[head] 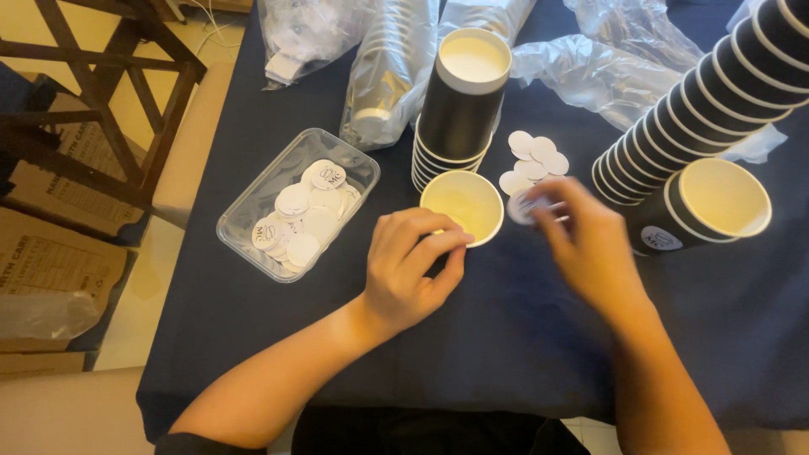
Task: Peeling circular logo stickers from a backing and applying them to the side of black paper coffee cups.
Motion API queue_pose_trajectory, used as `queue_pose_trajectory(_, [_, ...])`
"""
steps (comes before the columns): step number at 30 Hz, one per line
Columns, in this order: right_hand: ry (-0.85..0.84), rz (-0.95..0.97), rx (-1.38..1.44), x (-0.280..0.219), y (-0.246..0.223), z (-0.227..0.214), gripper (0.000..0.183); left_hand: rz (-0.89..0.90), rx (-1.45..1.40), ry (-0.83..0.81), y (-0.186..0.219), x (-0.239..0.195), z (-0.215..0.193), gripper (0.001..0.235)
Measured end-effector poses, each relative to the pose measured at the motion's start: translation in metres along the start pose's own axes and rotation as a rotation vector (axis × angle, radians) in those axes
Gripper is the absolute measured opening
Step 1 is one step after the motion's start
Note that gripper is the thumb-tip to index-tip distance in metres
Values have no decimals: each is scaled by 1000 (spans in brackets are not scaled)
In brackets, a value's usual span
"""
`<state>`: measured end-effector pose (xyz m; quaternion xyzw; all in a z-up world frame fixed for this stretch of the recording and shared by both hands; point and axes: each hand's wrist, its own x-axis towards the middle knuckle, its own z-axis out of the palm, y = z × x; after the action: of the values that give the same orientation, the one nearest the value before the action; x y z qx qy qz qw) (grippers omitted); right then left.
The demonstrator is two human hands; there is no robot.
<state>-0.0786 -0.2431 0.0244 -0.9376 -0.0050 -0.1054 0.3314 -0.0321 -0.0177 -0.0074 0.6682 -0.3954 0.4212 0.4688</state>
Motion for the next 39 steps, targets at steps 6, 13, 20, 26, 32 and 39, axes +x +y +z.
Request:
queue_pose_trajectory(6, [423,-148,241,-25,-25,17,11,-4,-65,64,11,6,-2,14])
queue_pose_trajectory(13, [360,-161,544,-34,-43,39,26,96,-12,-64,20,20,-12,22])
queue_pose_trajectory(20, [310,31,806,-28,-41,43,25,141,-2,4,12,17,-6,20])
queue_pose_trajectory(26, [215,100,1036,-26,-30,48,11,8,-82,9,15,12,-3,16])
queue_pose_trajectory(32, [187,53,1131,-25,-24,50,8,-15,-146,-4,20,13,-6,19])
queue_pose_trajectory(39, [156,5,1119,-24,-24,43,9,-15,-172,38,25,19,-6,20])
